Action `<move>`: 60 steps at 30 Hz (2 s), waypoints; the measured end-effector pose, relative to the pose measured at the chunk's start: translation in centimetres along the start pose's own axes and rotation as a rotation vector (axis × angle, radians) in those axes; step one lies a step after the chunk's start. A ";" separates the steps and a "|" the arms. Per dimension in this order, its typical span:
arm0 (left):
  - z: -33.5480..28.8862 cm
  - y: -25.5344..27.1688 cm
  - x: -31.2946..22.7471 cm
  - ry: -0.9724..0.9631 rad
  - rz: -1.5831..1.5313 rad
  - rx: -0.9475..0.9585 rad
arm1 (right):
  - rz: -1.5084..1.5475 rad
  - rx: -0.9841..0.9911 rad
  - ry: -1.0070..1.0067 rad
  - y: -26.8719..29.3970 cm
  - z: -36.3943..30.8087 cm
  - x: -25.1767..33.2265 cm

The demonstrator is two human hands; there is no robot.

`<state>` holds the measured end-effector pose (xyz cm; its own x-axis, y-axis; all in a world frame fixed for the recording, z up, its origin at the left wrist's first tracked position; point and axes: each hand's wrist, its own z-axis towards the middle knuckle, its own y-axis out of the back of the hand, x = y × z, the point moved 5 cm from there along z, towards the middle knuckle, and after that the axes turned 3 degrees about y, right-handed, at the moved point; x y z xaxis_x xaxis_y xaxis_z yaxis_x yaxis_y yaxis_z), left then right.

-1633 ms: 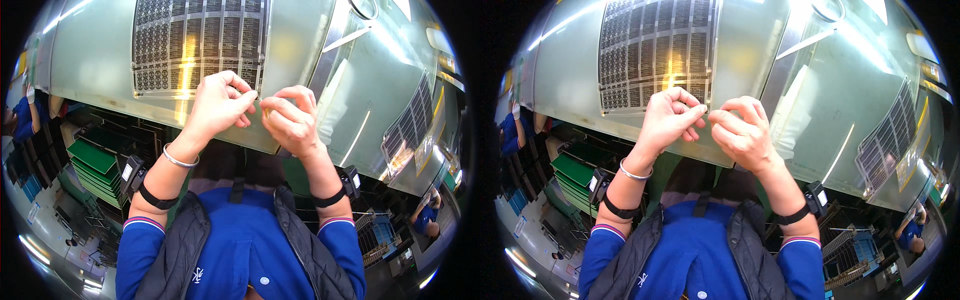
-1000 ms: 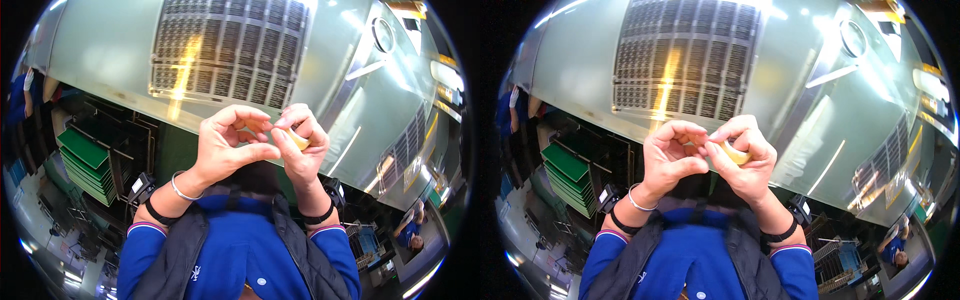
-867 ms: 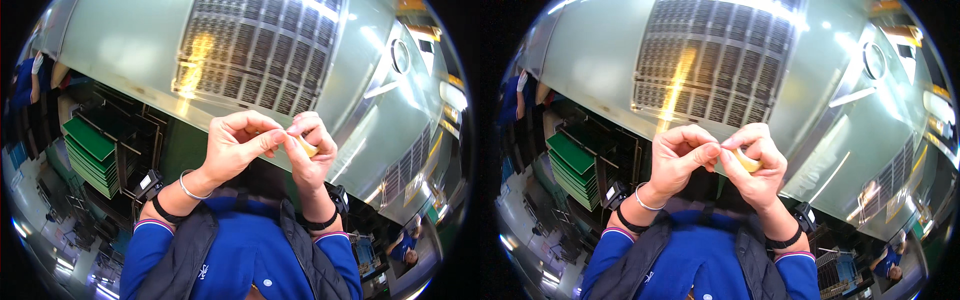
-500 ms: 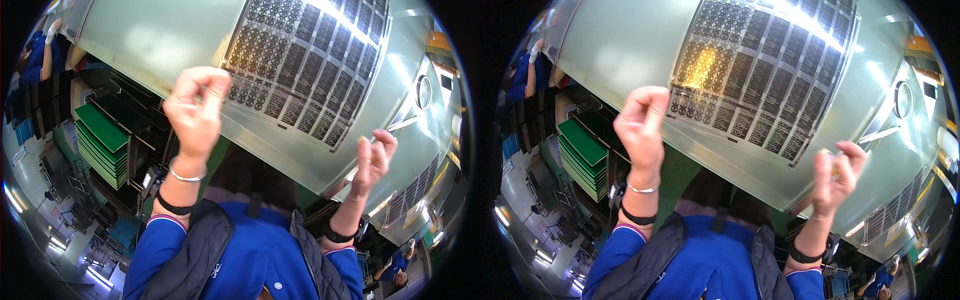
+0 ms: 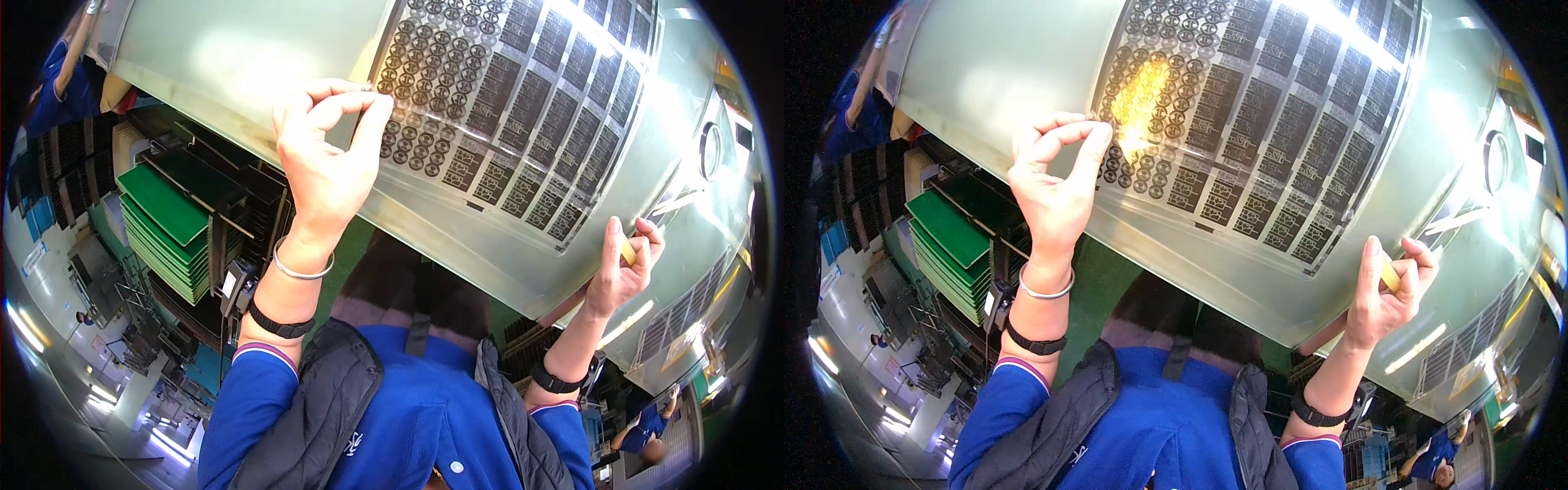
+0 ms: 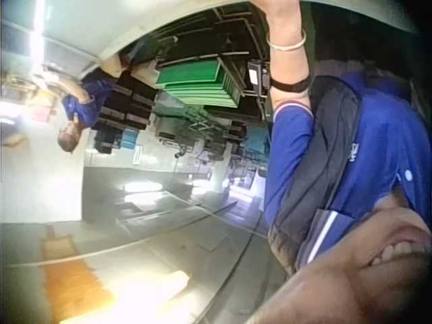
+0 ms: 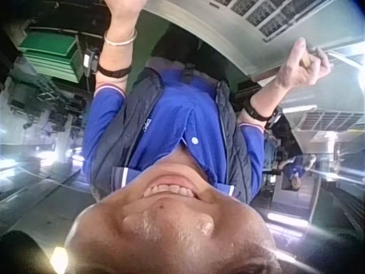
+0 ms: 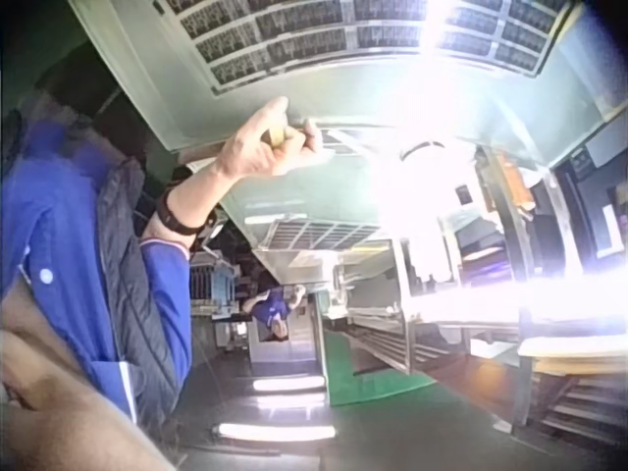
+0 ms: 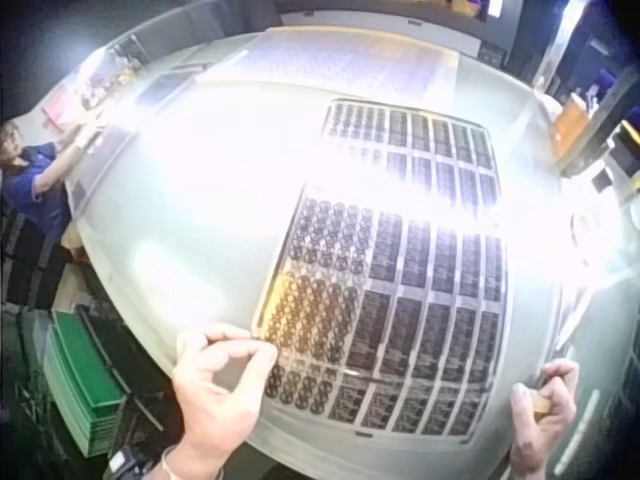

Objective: Inspecting solar cell grids on a light table, applying tape, and using a magnifying glass to check details.

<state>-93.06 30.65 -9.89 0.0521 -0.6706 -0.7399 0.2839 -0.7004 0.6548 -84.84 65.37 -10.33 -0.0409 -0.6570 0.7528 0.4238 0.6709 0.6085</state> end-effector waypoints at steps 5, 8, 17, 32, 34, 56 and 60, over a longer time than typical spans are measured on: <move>0.1 -0.7 -0.2 -0.092 -0.039 -0.016 | -0.083 -0.026 0.032 0.7 0.1 0.7; 0.1 0.1 -0.8 -0.075 0.032 -0.009 | -0.083 -0.009 0.040 -0.3 0.1 0.6; -0.2 -0.4 0.2 -0.061 0.027 0.018 | -0.060 -0.035 0.034 0.2 0.2 0.3; -0.4 -0.4 0.2 -0.068 0.045 0.016 | -0.143 -0.045 0.059 0.0 0.1 0.3; -0.4 -0.4 0.2 -0.071 0.051 0.014 | -0.150 -0.047 0.058 -0.1 0.1 0.3; -4.5 -2.0 -3.0 -0.387 0.441 0.330 | -0.218 -0.035 0.162 -0.6 -0.2 1.5; -5.5 -3.3 -4.4 -0.238 0.635 0.435 | -0.202 -0.022 0.162 -0.5 0.1 1.1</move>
<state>-88.99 37.19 -9.65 -0.1409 -0.9725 -0.1857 -0.1319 -0.1675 0.9770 -85.18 64.36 -9.73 0.0174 -0.8246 0.5654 0.4413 0.5138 0.7358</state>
